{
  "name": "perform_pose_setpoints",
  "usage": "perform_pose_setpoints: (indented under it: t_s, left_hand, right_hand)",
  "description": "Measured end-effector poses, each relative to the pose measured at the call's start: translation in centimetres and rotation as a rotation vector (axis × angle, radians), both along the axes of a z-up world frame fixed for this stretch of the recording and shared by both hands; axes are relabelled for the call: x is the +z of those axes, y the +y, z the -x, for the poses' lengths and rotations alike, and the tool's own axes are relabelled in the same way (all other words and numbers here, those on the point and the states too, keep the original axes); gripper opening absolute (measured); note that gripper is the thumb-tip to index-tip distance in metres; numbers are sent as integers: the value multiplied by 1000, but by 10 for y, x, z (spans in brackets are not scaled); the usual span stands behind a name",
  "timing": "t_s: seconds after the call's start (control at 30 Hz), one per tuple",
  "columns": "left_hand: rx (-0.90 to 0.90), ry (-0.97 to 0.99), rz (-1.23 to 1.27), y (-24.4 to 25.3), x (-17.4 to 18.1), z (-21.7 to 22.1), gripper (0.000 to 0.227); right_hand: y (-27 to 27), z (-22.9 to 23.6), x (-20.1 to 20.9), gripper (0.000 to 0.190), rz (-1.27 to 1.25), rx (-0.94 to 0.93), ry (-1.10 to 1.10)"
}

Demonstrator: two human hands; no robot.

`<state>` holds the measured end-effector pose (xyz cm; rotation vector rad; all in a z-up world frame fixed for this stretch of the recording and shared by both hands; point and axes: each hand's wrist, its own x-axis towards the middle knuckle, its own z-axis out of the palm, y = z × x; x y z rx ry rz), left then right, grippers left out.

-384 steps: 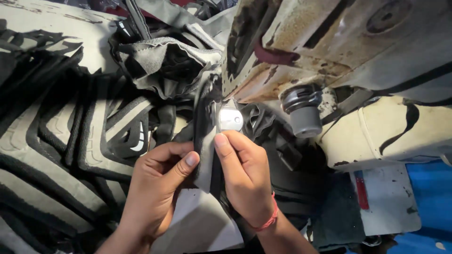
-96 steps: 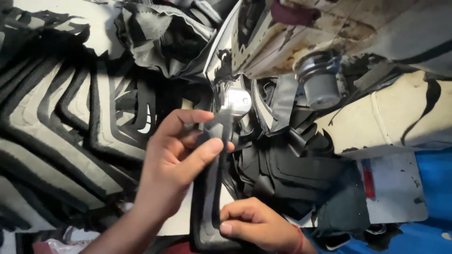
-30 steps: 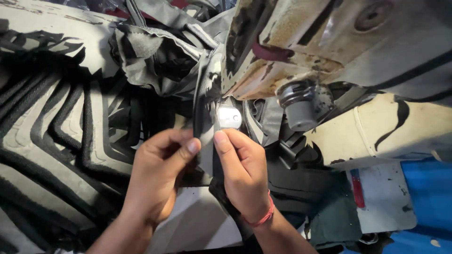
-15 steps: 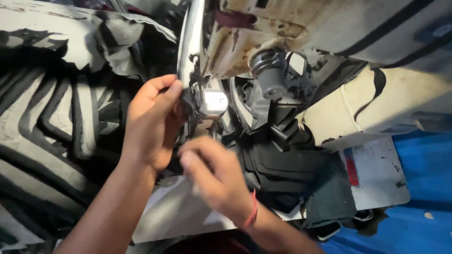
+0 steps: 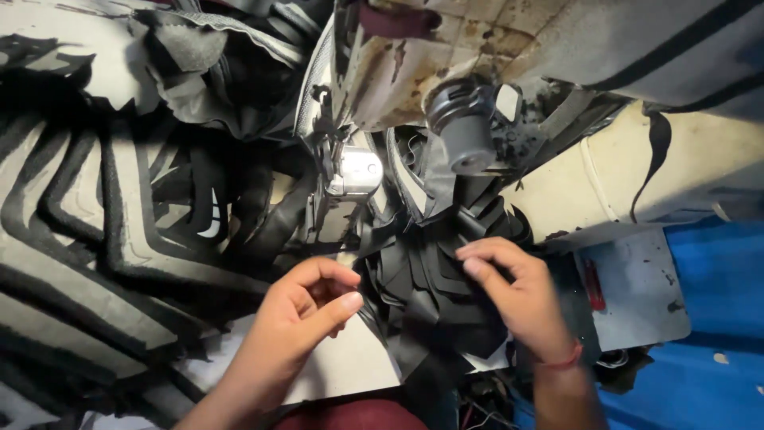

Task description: Stitching together components of shoe uppers using an industrial sewing machine.

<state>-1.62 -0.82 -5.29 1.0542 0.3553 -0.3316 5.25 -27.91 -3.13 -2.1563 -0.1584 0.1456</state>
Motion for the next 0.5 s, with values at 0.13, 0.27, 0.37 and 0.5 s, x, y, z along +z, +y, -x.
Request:
perform_pose_setpoints:
  t_s: [0.13, 0.27, 0.37, 0.5]
  left_hand:
    - [-98, -525, -440, 7, 7, 13, 36]
    - [-155, -535, -520, 16, 5, 28, 41]
    - [-356, -248, -392, 28, 11, 45, 4]
    - [-720, -340, -248, 37, 23, 63, 12]
  right_hand:
    - [28, 28, -7, 11, 298, -89, -434]
    - [94, 47, 23, 14, 63, 509, -460]
    - [132, 36, 23, 3, -104, 353, -352]
    - [197, 27, 17, 24, 126, 506, -459]
